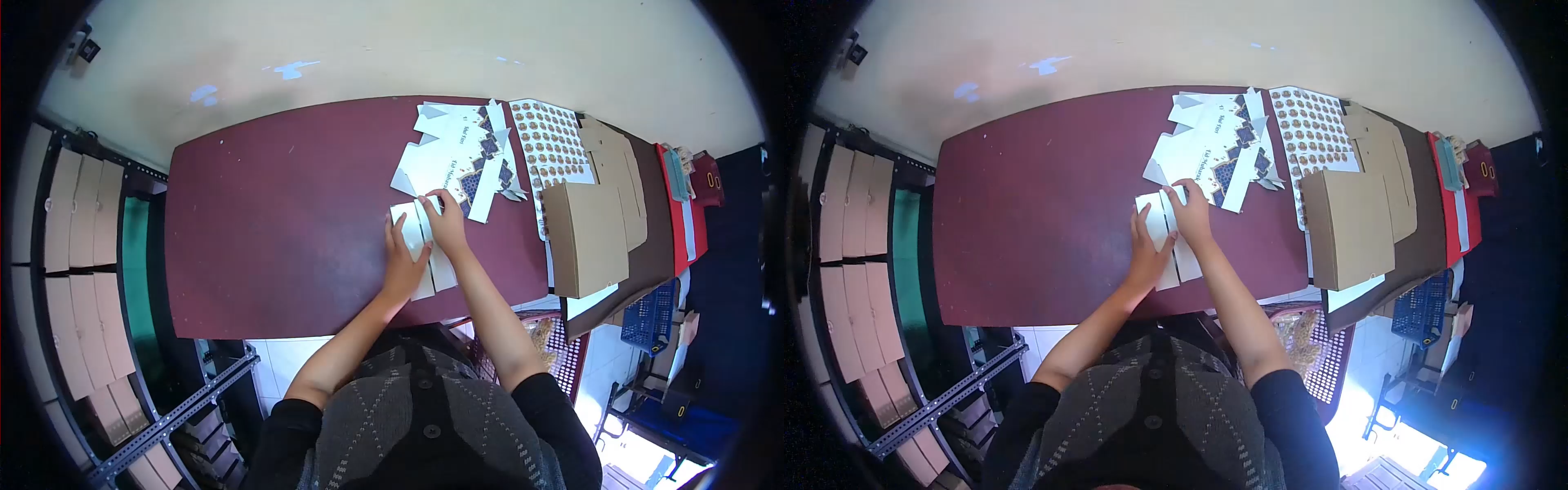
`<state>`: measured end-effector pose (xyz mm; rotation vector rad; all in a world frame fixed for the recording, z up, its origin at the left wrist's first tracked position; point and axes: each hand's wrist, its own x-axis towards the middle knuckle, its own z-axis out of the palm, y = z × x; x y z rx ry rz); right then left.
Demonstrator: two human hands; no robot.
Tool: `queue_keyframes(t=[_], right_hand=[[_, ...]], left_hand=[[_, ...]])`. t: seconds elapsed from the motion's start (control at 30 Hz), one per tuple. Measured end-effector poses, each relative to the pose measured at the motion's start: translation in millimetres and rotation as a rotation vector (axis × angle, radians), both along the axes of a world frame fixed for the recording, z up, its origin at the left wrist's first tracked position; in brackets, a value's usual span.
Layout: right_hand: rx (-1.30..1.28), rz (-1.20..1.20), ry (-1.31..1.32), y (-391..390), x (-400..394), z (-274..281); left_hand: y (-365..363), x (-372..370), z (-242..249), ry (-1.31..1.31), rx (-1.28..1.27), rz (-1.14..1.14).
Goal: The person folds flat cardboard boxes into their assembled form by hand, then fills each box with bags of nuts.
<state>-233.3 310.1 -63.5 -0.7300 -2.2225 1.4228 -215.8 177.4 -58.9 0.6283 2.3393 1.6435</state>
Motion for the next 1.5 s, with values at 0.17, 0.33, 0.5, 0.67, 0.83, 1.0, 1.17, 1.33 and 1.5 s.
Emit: queue_keyframes(t=[0.17,0.33,0.5,0.67,0.83,1.0,1.17,1.33,1.5], right_hand=[[0.01,0.094,-0.177,3,-9,11],[-0.075,0.107,-0.134,12,-8,8],[-0.244,0.165,-0.112,23,-11,7],[-0.109,0.319,-0.163,25,-8,13],[0.029,0.343,-0.195,23,-13,4],[0.04,0.432,-0.361,27,-11,14],[0.013,0.541,-0.438,38,-10,21],[-0.151,0.605,-0.543,41,-13,30],[0.027,0.629,-0.653,38,-24,37]], left_hand=[[-7,-12,7,-0.136,-0.052,-0.013],[-5,-8,5,0.0,-0.12,0.016],[-4,-9,10,-0.02,-0.149,0.03],[-5,-19,17,0.041,-0.334,0.039],[-3,-64,-18,-0.007,0.021,0.058],[-5,-73,-42,-0.307,0.27,-0.083],[-3,-72,-39,-0.362,0.14,-0.092],[-1,-74,-41,-0.373,0.166,-0.113],[3,-74,-45,-0.202,0.141,-0.081]])
